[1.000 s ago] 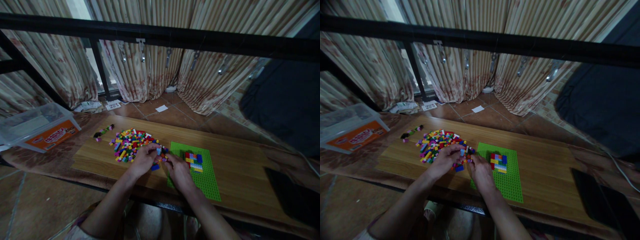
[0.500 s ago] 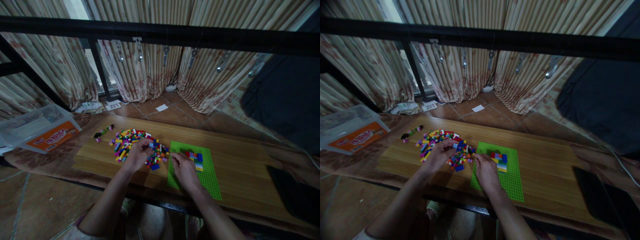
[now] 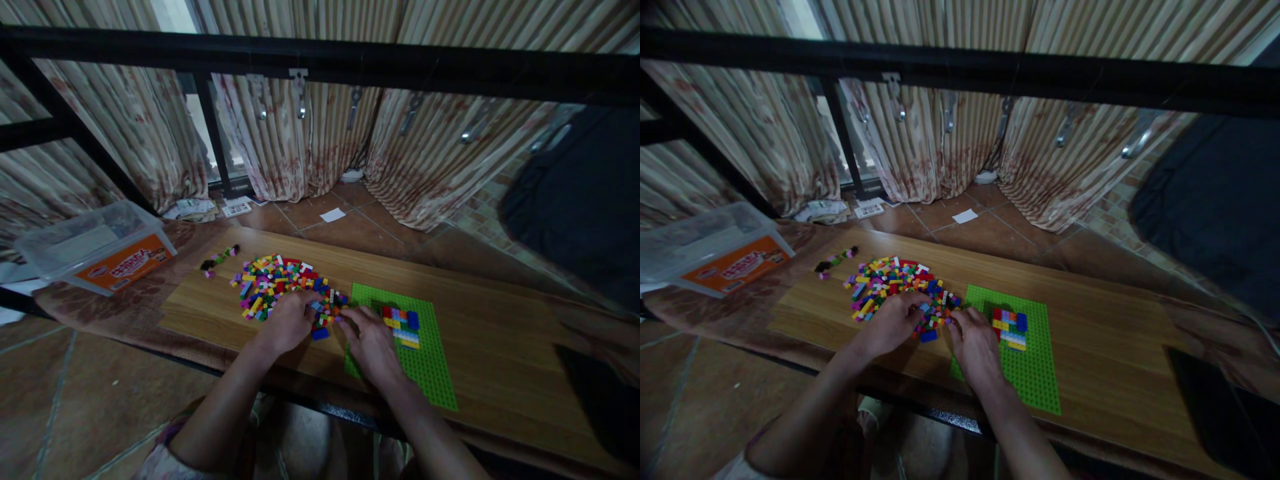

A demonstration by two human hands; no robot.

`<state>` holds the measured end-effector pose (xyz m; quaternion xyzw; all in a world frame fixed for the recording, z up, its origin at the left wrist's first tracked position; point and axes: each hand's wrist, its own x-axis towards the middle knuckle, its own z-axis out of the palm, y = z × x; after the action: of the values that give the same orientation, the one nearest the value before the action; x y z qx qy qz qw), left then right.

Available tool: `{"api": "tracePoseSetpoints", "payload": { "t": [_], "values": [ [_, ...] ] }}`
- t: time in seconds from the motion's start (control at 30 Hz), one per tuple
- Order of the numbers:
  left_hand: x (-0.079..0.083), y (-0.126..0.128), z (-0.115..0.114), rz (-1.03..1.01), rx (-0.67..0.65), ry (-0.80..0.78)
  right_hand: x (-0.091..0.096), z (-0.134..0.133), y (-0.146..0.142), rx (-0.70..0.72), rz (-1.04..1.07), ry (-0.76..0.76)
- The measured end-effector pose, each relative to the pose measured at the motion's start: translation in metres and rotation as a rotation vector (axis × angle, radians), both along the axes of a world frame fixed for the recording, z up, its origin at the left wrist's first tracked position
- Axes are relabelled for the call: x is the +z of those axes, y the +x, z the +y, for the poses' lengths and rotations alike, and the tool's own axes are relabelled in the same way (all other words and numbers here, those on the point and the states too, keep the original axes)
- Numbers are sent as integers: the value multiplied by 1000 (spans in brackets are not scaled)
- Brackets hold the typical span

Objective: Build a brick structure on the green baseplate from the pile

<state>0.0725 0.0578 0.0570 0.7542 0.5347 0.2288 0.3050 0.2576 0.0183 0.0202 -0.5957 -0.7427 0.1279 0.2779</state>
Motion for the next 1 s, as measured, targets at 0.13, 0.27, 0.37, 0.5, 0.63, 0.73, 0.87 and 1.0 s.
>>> {"api": "tracePoseSetpoints", "payload": {
  "t": [0.13,0.27,0.37,0.5,0.63,0.73,0.87,1.0],
  "values": [
    [0,3,-5,25,-26,33,-4,0,1,53,-16,7],
    [-2,9,-8,36,-44,47,-9,1,2,52,-24,38],
    [-4,12,-10,37,-38,61,-12,1,2,40,-24,57],
    [-2,8,-8,-3,-30,88,-14,1,2,37,-22,66],
    [4,-19,10,3,172,123,-12,-1,2,21,7,107],
    [4,-42,26,189,384,128,-7,-2,2,36,56,110],
    [-3,-50,34,381,344,126,1,-5,2,47,99,76],
    [-5,-44,31,503,290,141,5,-7,4,58,126,57]
  ]
}}
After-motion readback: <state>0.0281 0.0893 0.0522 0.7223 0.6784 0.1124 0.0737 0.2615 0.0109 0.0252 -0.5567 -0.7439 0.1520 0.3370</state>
